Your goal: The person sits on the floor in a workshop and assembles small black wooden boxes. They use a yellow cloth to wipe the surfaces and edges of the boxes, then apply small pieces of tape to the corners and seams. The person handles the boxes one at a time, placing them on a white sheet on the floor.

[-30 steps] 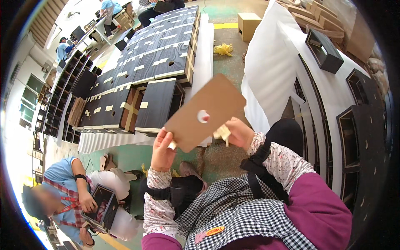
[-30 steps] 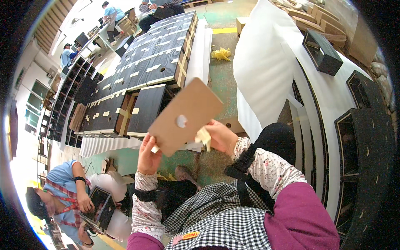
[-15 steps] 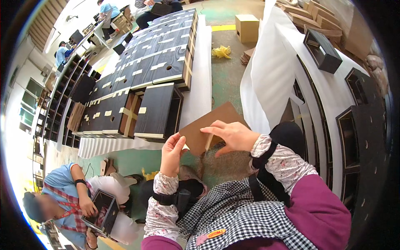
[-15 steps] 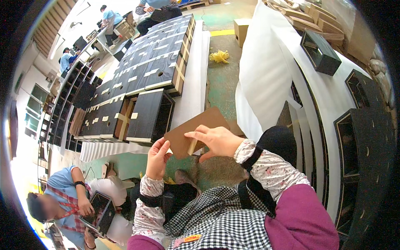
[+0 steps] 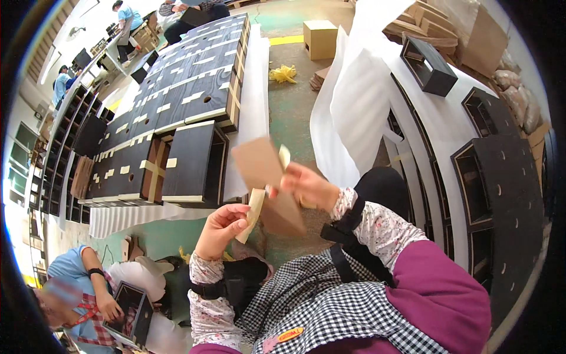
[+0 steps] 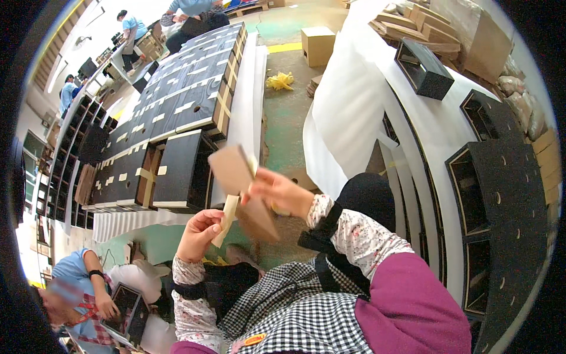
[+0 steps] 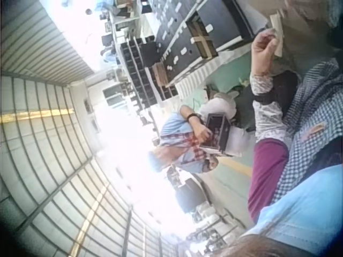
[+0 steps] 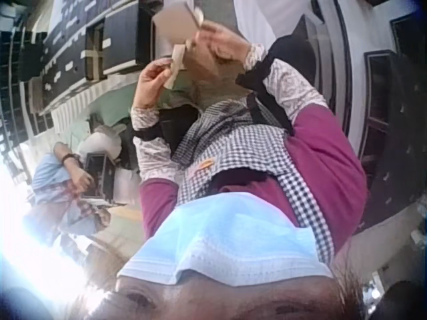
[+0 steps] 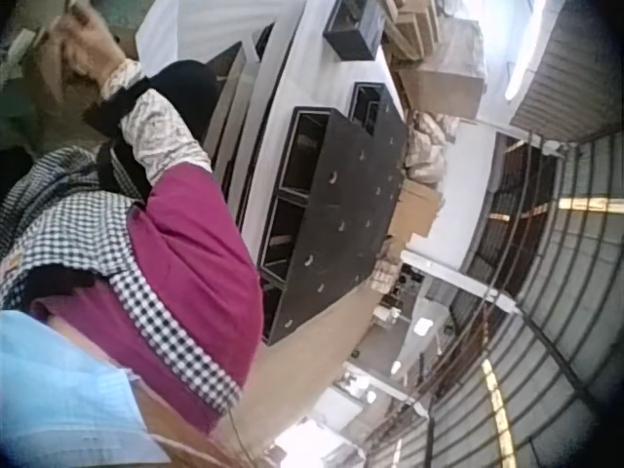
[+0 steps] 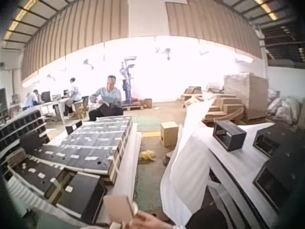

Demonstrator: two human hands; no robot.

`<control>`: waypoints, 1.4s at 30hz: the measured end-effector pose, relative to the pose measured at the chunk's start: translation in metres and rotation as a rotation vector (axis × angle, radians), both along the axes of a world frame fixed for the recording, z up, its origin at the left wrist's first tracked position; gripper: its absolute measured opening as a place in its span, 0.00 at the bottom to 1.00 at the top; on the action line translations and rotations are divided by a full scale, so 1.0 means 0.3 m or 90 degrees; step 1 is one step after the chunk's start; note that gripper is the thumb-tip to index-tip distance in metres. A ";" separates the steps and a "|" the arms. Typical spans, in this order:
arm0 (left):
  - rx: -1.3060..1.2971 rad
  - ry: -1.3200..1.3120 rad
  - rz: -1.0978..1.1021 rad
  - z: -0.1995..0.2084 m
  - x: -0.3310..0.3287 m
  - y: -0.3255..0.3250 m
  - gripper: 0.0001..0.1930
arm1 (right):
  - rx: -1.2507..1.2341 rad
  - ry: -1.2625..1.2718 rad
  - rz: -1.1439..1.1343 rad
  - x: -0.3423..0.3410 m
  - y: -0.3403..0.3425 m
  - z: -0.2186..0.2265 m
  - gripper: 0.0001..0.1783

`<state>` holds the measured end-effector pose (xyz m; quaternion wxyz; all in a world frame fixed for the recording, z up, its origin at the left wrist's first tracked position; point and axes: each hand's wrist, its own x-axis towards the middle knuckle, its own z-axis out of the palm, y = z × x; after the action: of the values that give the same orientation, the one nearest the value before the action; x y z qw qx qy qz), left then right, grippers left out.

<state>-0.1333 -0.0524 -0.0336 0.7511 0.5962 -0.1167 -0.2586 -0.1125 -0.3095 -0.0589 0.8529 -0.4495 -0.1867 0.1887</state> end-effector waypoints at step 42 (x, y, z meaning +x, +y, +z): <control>0.114 -0.003 0.098 -0.055 0.041 -0.038 0.14 | -1.289 -0.049 -0.168 0.192 -0.384 -0.870 0.49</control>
<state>-0.1208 -0.0636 -0.0499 0.7122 0.6687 -0.0489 -0.2078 -0.0549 -0.4248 -0.3200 0.0801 -0.9821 0.0843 0.1483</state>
